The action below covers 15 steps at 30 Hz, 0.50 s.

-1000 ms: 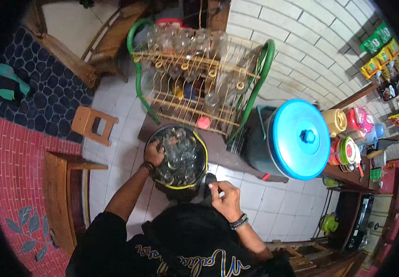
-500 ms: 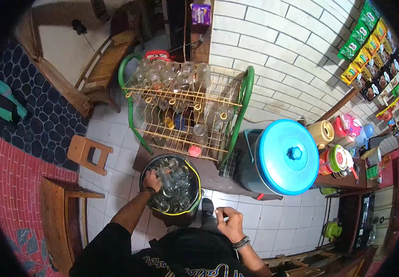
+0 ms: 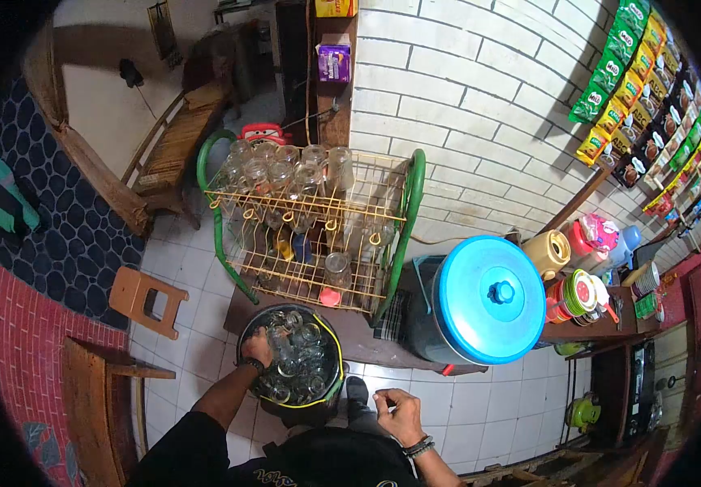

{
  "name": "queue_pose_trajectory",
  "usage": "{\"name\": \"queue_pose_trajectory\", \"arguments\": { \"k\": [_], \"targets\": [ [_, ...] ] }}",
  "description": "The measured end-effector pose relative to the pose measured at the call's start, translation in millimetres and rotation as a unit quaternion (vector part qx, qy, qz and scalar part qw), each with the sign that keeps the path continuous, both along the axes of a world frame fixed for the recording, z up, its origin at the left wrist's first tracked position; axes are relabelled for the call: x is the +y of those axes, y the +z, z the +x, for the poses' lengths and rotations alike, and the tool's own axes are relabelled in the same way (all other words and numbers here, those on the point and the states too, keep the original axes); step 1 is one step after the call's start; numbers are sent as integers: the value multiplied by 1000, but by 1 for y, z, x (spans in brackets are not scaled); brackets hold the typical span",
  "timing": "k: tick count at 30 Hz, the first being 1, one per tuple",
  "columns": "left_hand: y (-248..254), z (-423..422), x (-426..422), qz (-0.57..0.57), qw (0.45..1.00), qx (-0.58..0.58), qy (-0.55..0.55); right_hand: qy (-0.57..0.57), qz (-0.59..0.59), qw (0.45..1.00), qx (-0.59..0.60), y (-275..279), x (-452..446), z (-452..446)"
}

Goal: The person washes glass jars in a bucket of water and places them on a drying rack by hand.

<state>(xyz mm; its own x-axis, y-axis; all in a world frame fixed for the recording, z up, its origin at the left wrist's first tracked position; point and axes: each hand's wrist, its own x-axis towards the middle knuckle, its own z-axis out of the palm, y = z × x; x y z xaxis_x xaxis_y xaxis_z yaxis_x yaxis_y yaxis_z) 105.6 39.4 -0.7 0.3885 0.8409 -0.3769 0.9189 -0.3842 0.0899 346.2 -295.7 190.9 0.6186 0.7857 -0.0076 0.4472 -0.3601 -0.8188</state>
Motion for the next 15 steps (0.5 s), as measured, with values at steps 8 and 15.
{"name": "queue_pose_trajectory", "arguments": {
  "k": [8,15],
  "targets": [
    [-12,-14,3,33,998,-45,-23,17,-4,1000,24,1,10,-4],
    [18,-25,-6,47,986,-161,-6,37,28,999,-2,-8,24,-6]
  ]
}}
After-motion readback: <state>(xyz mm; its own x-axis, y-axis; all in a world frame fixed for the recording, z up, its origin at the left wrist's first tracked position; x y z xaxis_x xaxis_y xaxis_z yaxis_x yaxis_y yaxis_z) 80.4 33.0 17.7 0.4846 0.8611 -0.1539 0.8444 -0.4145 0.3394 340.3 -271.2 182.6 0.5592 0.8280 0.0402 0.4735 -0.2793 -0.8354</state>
